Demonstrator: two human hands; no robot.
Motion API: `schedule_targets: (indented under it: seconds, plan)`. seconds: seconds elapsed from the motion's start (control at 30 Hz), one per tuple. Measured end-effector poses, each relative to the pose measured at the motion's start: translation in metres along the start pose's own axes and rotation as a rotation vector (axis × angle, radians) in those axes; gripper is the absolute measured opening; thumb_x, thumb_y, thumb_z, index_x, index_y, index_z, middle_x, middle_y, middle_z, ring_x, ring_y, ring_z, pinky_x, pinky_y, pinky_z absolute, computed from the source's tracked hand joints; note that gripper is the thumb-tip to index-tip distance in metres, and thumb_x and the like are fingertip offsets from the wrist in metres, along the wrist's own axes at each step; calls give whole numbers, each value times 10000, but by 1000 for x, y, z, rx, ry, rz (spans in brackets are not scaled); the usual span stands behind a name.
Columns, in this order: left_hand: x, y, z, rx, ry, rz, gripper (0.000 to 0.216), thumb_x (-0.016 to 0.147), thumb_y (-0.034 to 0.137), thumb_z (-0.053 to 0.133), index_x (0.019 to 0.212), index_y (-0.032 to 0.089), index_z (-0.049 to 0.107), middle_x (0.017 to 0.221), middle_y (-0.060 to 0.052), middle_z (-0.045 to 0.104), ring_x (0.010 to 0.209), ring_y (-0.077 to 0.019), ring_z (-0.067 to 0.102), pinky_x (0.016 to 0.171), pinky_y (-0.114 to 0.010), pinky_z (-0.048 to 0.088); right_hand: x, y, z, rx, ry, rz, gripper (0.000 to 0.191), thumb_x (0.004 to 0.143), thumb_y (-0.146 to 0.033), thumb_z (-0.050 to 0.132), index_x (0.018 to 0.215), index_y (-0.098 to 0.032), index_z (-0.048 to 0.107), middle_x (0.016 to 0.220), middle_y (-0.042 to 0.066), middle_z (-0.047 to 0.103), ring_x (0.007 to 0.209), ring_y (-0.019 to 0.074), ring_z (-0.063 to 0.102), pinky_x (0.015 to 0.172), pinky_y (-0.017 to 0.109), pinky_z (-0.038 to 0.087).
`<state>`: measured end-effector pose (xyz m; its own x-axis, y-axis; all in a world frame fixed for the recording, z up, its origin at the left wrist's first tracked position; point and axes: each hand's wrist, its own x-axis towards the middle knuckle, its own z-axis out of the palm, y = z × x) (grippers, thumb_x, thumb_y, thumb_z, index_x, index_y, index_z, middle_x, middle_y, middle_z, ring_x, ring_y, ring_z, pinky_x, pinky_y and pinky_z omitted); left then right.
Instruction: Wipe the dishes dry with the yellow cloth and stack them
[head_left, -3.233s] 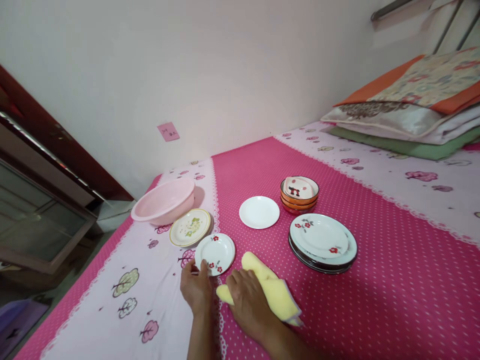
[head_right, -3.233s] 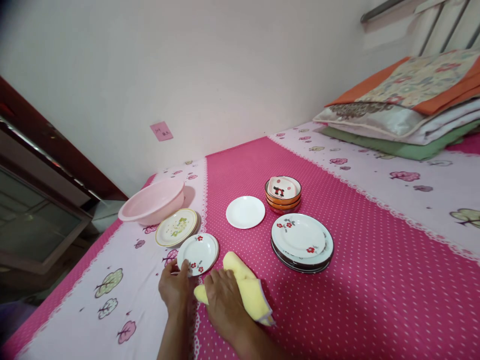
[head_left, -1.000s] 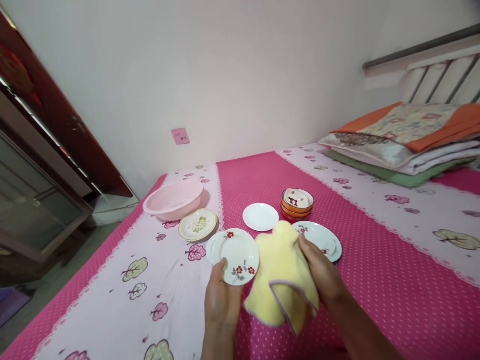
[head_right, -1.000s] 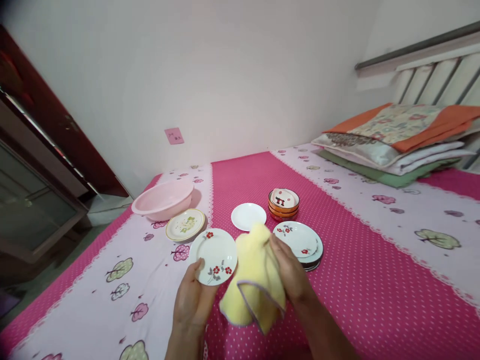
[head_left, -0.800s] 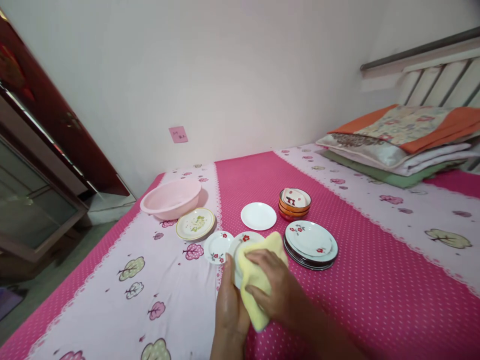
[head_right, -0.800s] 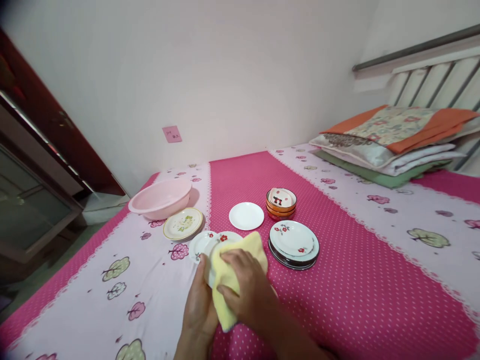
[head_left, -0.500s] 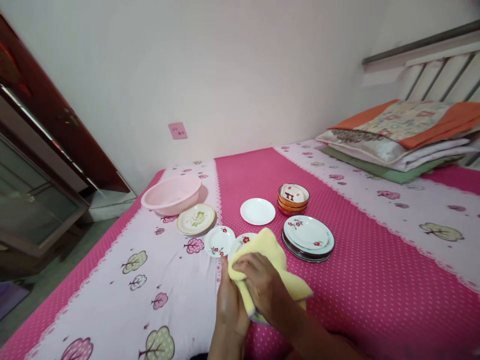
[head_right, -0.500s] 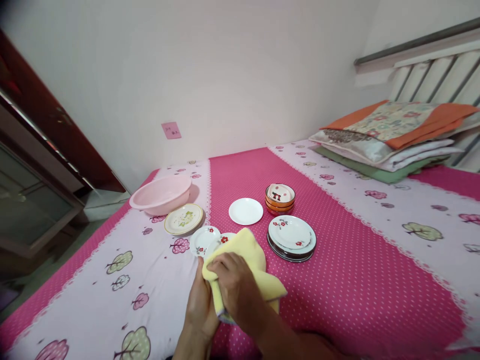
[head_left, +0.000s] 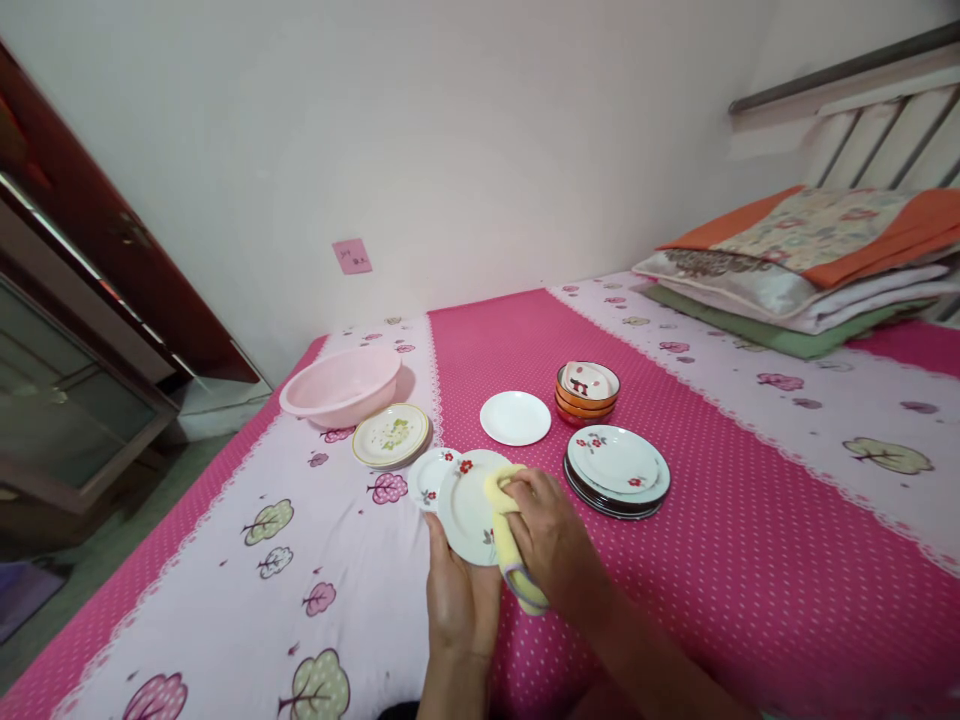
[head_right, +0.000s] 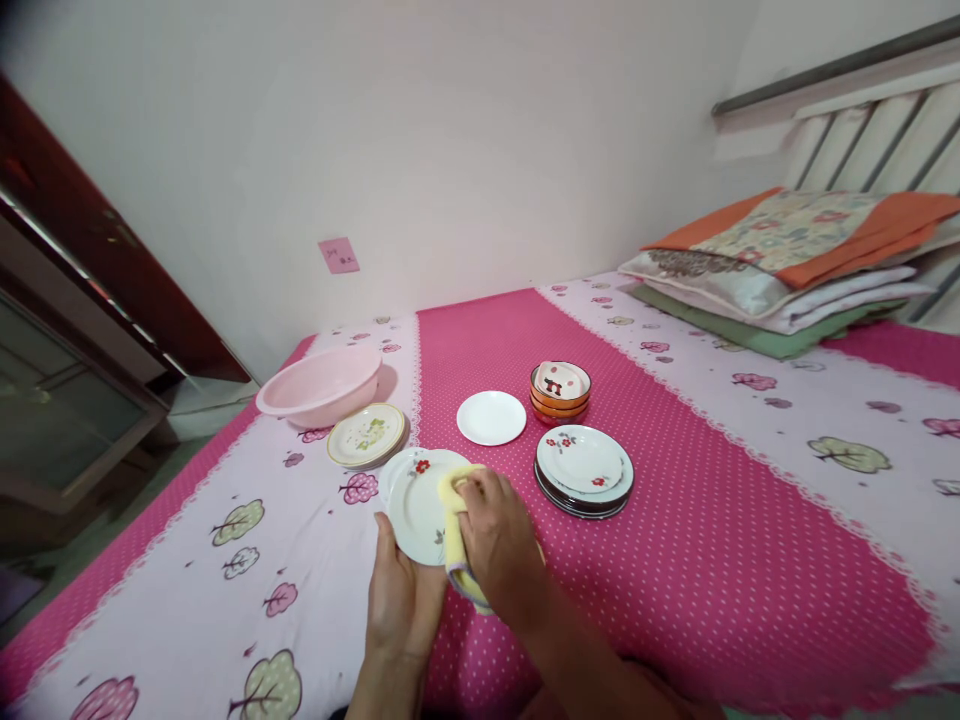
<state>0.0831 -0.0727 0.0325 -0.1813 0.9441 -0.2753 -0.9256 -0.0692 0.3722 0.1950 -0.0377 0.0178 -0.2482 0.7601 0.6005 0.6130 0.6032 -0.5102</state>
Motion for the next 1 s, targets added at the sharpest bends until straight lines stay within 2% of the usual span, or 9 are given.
schedule_targets:
  seconds: [0.17, 0.27, 0.37, 0.43, 0.57, 0.67, 0.8, 0.9, 1.0]
  plan:
    - [4, 4, -2, 13, 18, -55, 573, 1048, 536, 387, 1354, 157, 688, 1330, -159, 720, 1325, -294, 610, 1153, -437, 443, -18, -18, 4, -11, -108, -48, 282, 899, 12, 518, 1074, -182, 623, 1040, 92, 642, 945, 270, 555, 845, 424, 480]
    - [2, 8, -4, 12, 64, -154, 594, 1026, 571, 427, 1223, 114, 751, 1242, -186, 749, 1281, -325, 639, 1120, -462, 475, -17, -32, 5, 13, -155, -76, 235, 897, -3, 557, 1011, -192, 636, 995, 68, 641, 895, 255, 552, 777, 386, 467]
    - [-2, 10, -5, 21, 123, -218, 563, 1019, 560, 464, 1090, 104, 786, 1108, -172, 779, 1212, -319, 679, 1088, -456, 504, -9, -41, 7, 46, -153, -101, 223, 899, -2, 562, 991, -191, 637, 995, 64, 645, 900, 246, 556, 774, 367, 472]
    - [-6, 7, -5, 37, 124, -189, 513, 1041, 504, 448, 1128, 124, 782, 1100, -148, 782, 1188, -291, 694, 1084, -435, 508, 0, -44, 8, 58, -120, -114, 221, 911, -7, 549, 1005, -190, 631, 1009, 68, 648, 916, 245, 555, 800, 369, 478]
    - [-11, -3, -7, 35, 42, -160, 503, 1056, 483, 428, 1303, 158, 721, 1299, -152, 732, 1299, -275, 631, 1127, -422, 471, 20, -38, 7, 11, -10, -128, 211, 932, -38, 531, 1074, -177, 603, 1056, 98, 642, 949, 268, 547, 839, 406, 477]
    - [-11, -9, -10, 3, -6, -120, 464, 1058, 466, 433, 1307, 207, 727, 1328, -130, 727, 1342, -273, 600, 1155, -445, 444, 29, -25, 4, -73, 45, -80, 189, 947, -58, 527, 1083, -172, 590, 1041, 108, 637, 960, 286, 546, 859, 432, 474]
    - [-8, -8, -6, -23, -45, -67, 410, 1060, 423, 441, 1301, 266, 733, 1344, -93, 725, 1370, -270, 575, 1174, -474, 423, 25, -6, 0, -137, 39, -5, 192, 939, -50, 526, 1074, -171, 586, 1027, 116, 629, 964, 299, 554, 860, 444, 476]
    - [-6, -7, 3, -22, -3, -59, 423, 1073, 395, 409, 1300, 242, 731, 1322, -90, 737, 1360, -243, 585, 1183, -425, 414, 14, -5, -2, -83, 33, 19, 242, 918, -24, 510, 1086, -182, 583, 1039, 116, 630, 986, 297, 564, 879, 442, 478]
    - [-6, -10, 10, -15, 77, -100, 468, 1080, 409, 376, 1222, 188, 764, 1223, -103, 776, 1263, -231, 656, 1164, -385, 430, 5, -15, -3, 25, 29, 6, 305, 884, 2, 505, 1096, -200, 588, 1069, 103, 653, 994, 284, 569, 881, 424, 478]
